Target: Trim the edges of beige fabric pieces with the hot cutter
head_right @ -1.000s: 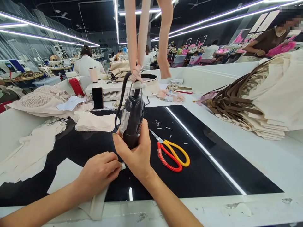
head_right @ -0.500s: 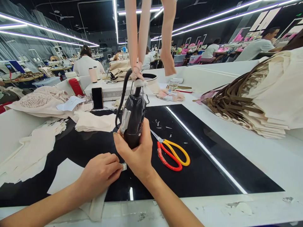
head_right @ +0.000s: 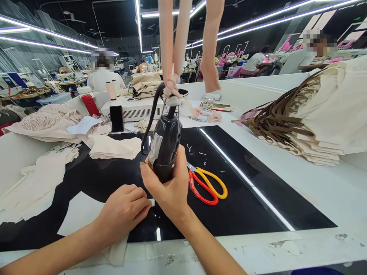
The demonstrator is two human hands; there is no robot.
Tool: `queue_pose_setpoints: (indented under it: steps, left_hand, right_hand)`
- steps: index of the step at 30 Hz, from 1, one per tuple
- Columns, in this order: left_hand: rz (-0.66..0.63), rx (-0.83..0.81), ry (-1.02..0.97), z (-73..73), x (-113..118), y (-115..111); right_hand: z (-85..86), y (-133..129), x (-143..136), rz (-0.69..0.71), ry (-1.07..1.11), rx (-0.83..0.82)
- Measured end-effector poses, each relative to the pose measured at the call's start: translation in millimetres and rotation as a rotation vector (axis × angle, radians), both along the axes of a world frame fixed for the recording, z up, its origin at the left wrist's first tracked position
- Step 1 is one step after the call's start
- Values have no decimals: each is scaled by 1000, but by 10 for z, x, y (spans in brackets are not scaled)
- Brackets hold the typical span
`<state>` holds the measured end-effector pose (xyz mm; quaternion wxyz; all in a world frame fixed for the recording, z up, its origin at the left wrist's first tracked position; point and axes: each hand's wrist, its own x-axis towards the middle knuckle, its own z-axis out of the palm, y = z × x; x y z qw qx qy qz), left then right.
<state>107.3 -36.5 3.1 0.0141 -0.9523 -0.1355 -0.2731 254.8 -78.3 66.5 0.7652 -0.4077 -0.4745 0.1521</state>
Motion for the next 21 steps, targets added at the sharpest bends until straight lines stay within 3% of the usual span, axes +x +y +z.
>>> queue_pose_setpoints:
  steps: [21]
  left_hand:
    - [-27,-39,-13,-35,-23,14]
  right_hand:
    - [-19,16,-11,-26,28,-55]
